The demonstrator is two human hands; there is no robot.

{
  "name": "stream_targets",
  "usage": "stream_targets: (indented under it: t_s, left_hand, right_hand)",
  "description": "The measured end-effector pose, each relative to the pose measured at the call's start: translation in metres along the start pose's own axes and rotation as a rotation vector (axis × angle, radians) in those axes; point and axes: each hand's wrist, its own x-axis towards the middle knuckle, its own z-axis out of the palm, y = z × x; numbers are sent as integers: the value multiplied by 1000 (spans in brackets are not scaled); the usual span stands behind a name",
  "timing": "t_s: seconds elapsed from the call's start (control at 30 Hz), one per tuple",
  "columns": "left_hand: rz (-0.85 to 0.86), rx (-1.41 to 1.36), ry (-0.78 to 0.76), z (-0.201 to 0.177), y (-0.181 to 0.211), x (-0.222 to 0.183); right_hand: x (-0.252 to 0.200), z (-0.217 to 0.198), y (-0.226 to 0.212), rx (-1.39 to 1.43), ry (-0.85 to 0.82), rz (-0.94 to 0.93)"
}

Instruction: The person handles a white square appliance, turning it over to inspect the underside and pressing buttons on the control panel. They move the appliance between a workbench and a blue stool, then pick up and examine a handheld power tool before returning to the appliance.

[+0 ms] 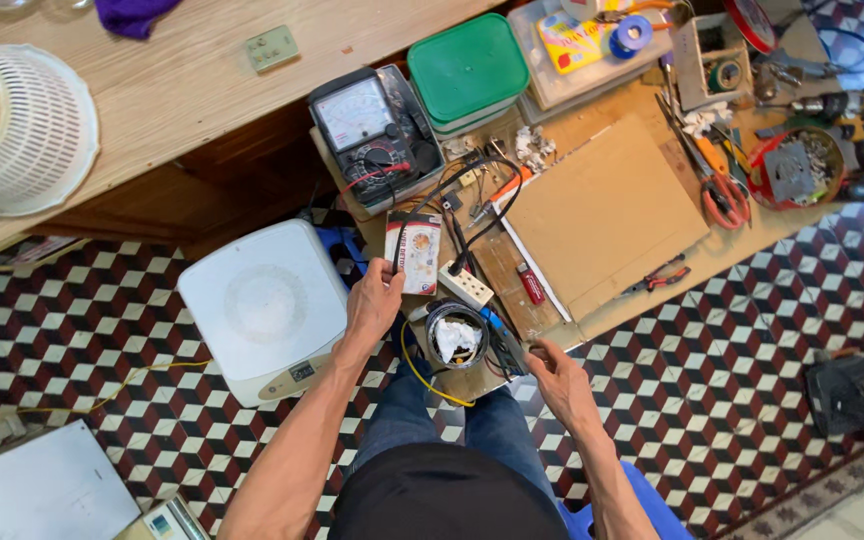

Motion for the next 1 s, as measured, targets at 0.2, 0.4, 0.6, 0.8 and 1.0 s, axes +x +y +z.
stream_targets:
  t_s: [0.2, 0.4, 0.6, 0.8, 1.0]
  left_hand:
    - [-90, 141, 92, -6, -17, 3]
    - [-40, 345, 127, 4, -32, 30]
    - [75, 528, 84, 6, -46, 42]
    - [120, 311, 88, 9, -67, 46]
    - [168, 120, 0, 3, -79, 65]
  right_hand:
    - [30, -11, -11, -130, -143, -143]
    - [30, -19, 11, -208, -211, -80]
    - [7, -17, 42, -185, -178, 51]
    - [-25, 7, 56, -117, -158, 231]
    - [-42, 39, 47, -84, -181, 364]
